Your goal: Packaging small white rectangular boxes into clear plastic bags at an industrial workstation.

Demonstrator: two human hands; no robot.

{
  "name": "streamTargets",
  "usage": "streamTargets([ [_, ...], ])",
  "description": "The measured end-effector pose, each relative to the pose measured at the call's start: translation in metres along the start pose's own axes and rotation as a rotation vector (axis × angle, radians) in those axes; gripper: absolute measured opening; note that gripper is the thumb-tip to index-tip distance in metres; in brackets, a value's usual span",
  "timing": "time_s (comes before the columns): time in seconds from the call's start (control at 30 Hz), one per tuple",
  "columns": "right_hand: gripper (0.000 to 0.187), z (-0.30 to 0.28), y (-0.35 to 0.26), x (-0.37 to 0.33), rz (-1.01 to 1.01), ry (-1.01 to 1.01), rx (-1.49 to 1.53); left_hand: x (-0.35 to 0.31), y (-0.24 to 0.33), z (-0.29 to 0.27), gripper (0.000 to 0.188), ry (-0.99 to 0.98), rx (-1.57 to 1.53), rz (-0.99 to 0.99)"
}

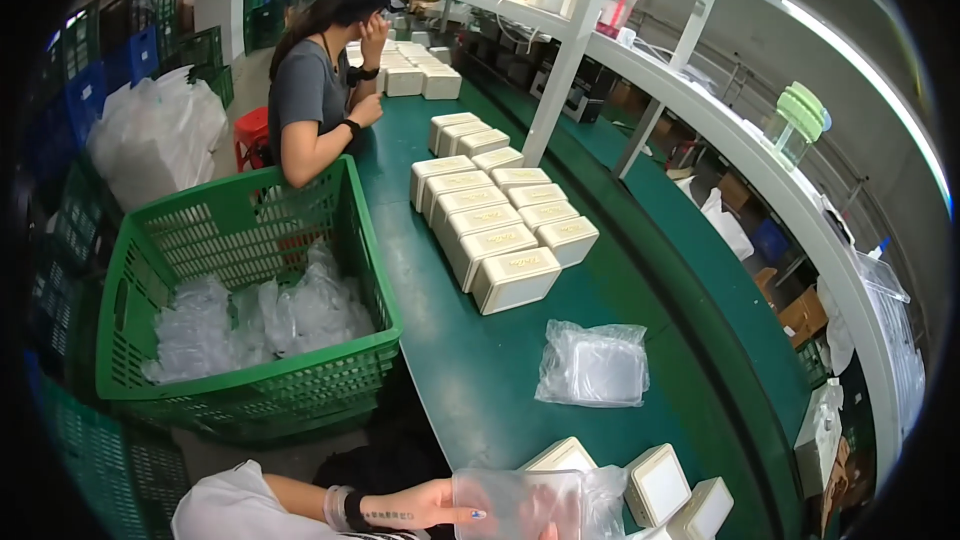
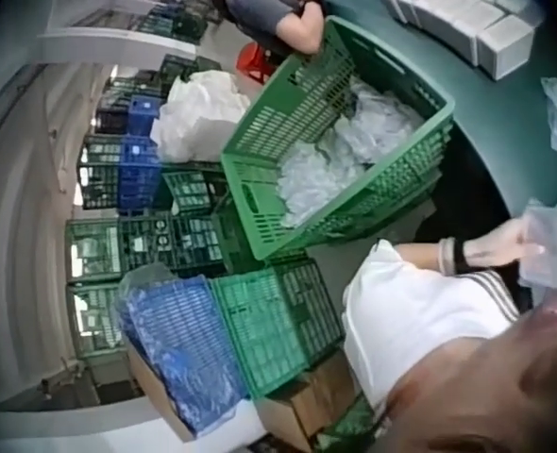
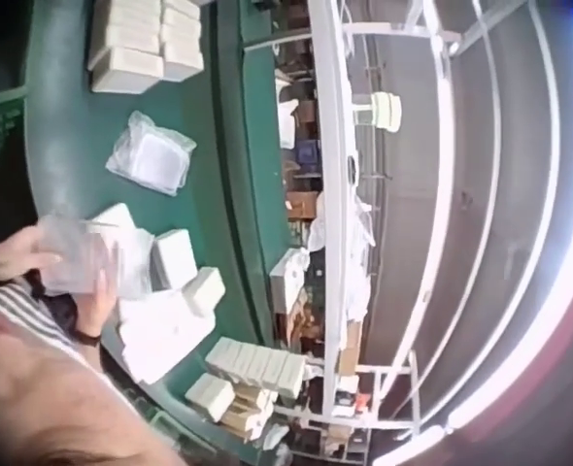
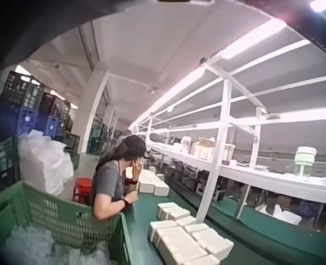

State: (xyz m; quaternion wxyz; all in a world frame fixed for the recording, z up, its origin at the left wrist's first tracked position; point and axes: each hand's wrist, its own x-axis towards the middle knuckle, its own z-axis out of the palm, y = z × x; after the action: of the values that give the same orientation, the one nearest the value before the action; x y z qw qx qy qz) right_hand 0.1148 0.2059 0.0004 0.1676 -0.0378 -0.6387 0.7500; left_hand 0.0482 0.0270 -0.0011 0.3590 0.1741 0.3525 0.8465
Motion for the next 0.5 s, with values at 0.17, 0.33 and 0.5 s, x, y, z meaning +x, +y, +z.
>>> streamTargets([
  [0.17,0.074,-0.012,0.024,0.011,0.026,-0.160,-0.014,0.006,-0.016,-0.004,0.041,-0.172,-0.151,-0.299],
  [0.33,0.088,-0.008,0.028,0.027,0.142,-0.243,-0.294,0.017,-0.039,-0.004,0.030,-0.065,-0.392,-0.364],
  [0.5,0.110,0.017,0.008,0.042,0.222,-0.409,0.447,0.011,-0.010,-0.010,0.046,-0.007,-0.562,-0.255],
])
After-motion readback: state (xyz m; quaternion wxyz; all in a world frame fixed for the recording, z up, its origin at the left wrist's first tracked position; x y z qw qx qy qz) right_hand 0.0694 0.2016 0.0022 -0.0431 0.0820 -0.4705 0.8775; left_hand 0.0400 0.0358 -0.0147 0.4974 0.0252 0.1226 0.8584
